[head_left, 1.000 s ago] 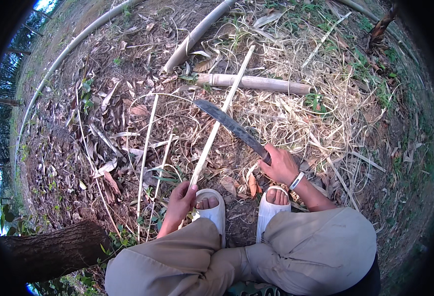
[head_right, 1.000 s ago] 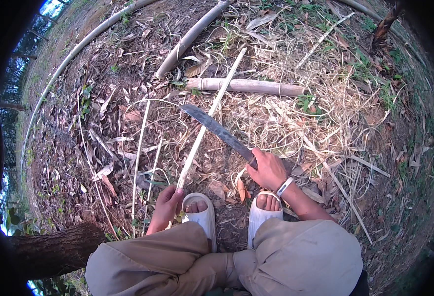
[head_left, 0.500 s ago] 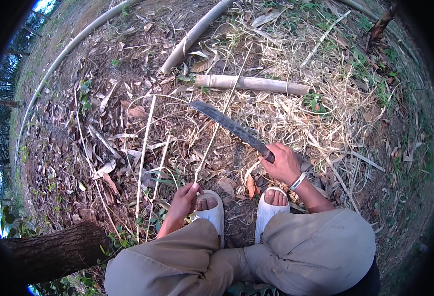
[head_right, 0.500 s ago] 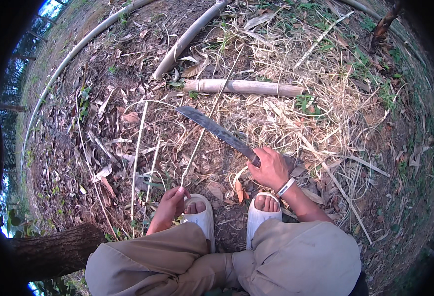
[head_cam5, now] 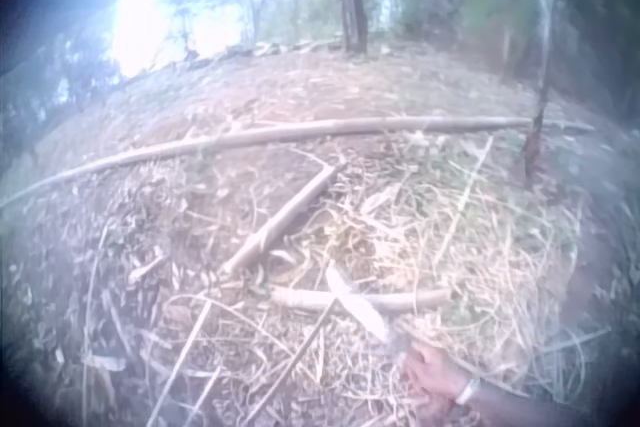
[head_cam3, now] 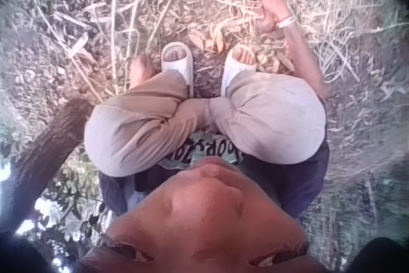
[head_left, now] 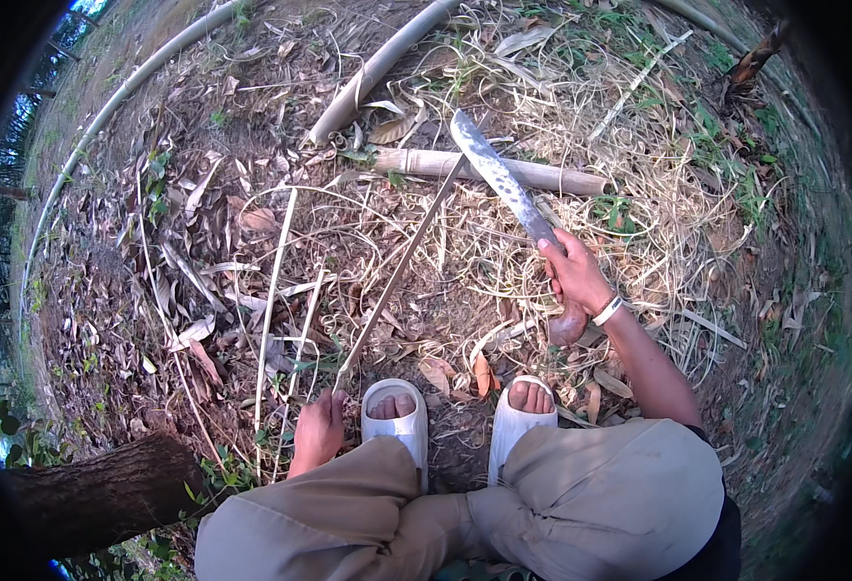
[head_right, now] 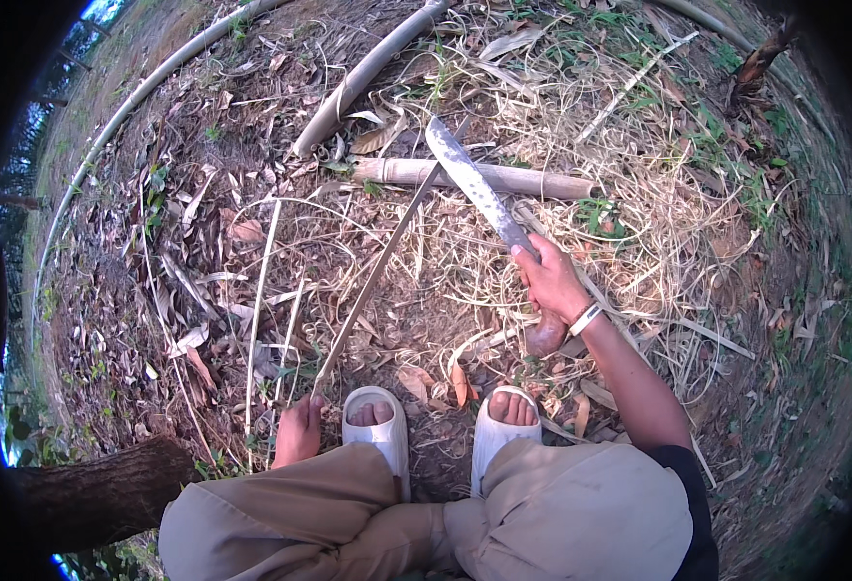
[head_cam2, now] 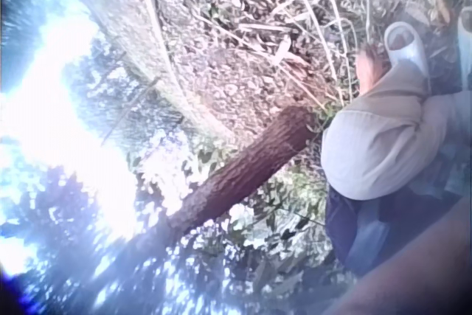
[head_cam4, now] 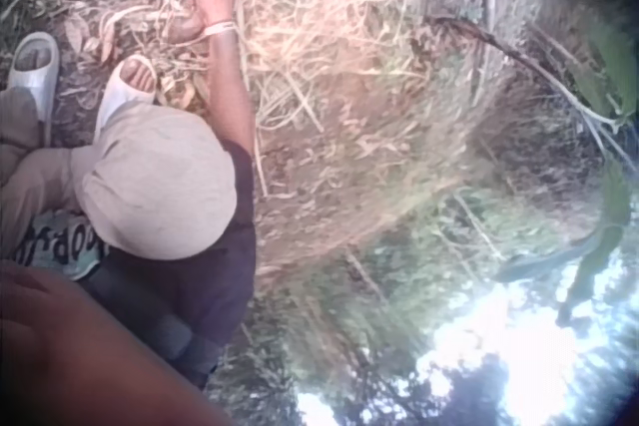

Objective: The person sits on the ground and uses a machete to split a long bamboo stick into thin strips. They repeatedly position the stick and strike it with the blade to separate the fibers, then set the finished strips aside.

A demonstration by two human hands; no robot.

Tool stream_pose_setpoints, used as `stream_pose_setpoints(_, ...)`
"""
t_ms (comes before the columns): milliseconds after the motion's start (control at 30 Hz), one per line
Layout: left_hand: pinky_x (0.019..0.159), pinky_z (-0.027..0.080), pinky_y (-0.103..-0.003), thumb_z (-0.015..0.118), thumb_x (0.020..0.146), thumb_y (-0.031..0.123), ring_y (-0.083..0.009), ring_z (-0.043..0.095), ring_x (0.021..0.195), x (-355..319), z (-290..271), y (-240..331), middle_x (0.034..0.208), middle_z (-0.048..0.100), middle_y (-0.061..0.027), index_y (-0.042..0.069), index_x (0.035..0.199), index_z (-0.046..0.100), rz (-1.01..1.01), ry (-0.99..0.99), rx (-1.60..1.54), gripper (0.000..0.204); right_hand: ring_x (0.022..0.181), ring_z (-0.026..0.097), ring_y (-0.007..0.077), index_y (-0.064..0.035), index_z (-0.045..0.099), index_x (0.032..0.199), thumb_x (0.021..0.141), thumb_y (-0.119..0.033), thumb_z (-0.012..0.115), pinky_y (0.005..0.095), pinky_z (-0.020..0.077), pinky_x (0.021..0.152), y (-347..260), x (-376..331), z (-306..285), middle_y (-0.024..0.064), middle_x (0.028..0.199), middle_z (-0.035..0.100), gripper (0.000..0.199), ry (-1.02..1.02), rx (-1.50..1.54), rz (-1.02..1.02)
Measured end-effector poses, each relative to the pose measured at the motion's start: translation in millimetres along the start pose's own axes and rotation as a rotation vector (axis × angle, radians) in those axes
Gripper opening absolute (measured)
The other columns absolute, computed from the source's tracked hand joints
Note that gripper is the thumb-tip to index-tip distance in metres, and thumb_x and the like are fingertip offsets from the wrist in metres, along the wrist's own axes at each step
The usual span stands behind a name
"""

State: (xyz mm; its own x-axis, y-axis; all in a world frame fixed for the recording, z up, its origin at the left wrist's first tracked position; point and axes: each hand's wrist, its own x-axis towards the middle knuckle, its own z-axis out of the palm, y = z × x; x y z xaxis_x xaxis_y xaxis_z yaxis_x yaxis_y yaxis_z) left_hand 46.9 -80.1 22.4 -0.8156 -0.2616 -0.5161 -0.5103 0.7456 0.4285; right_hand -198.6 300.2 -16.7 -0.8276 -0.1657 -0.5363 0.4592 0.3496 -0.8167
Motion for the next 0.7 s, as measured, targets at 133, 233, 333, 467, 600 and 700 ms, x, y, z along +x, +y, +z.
stream_pose_setpoints(133, 0.054, 0.045, -0.054, 0.048, 0.101, 0.029, -0.0462, 0.059, 0.059, -2, 0, -35, 0.063, 0.058, -0.0269, 0.002, 0.083, 0.057, 0.098, 0.084, 0.116, 0.034, 0.041, 0.049, 0.0072, -0.0049, 0.058, 0.094, 0.100, -0.030, 0.053, 0.0247, 0.0388, 0.035, -7, 32, -24, -0.0022, 0.059, 0.049, 0.027, 0.037, -0.067, -0.034)
stream_pose_setpoints(233, 0.052, 0.046, -0.053, 0.049, 0.100, 0.032, -0.0449, 0.060, 0.057, 4, -8, -49, 0.062, 0.060, -0.0247, 0.005, 0.083, 0.058, 0.066, 0.123, 0.299, 0.033, 0.041, 0.052, 0.0123, -0.0038, 0.060, 0.094, 0.099, -0.033, 0.054, 0.0307, 0.0418, 0.039, -10, 44, -26, 0.0031, 0.059, 0.053, 0.030, 0.104, -0.196, -0.025)
stream_pose_setpoints(333, 0.047, 0.045, -0.052, 0.051, 0.099, 0.033, -0.0428, 0.060, 0.055, 12, -18, -56, 0.061, 0.060, -0.0215, 0.007, 0.086, 0.058, 0.112, 0.204, 0.467, 0.030, 0.050, 0.058, 0.0211, -0.0033, 0.061, 0.098, 0.098, -0.035, 0.055, 0.0380, 0.0471, 0.051, 0, 51, -21, 0.0099, 0.063, 0.058, 0.033, 0.175, -0.399, -0.138)
stream_pose_setpoints(467, 0.046, 0.044, -0.049, 0.054, 0.099, 0.030, -0.0407, 0.059, 0.052, 15, -30, -58, 0.059, 0.059, -0.0186, 0.008, 0.087, 0.058, 0.157, 0.264, 0.460, 0.026, 0.072, 0.063, 0.0378, -0.0043, 0.063, 0.104, 0.097, -0.036, 0.054, 0.0459, 0.0473, 0.068, 4, 36, -7, 0.0186, 0.072, 0.063, 0.033, 0.090, -0.527, -0.225)
stream_pose_setpoints(600, 0.045, 0.044, -0.049, 0.054, 0.099, 0.030, -0.0400, 0.059, 0.052, 22, -27, -52, 0.060, 0.060, -0.0183, 0.007, 0.087, 0.057, 0.191, 0.263, 0.448, 0.026, 0.073, 0.063, 0.0388, -0.0044, 0.063, 0.105, 0.097, -0.035, 0.054, 0.0467, 0.0474, 0.068, 1, 45, -11, 0.0204, 0.074, 0.063, 0.033, 0.222, -0.431, -0.112)
stream_pose_setpoints(700, 0.045, 0.043, -0.049, 0.054, 0.099, 0.030, -0.0405, 0.059, 0.051, 25, -36, -55, 0.057, 0.058, -0.0187, 0.007, 0.086, 0.055, 0.169, 0.248, 0.487, 0.026, 0.068, 0.063, 0.0365, -0.0049, 0.063, 0.103, 0.097, -0.034, 0.053, 0.0448, 0.0475, 0.063, 3, 27, 16, 0.0186, 0.072, 0.062, 0.031, 0.156, -0.576, -0.329)
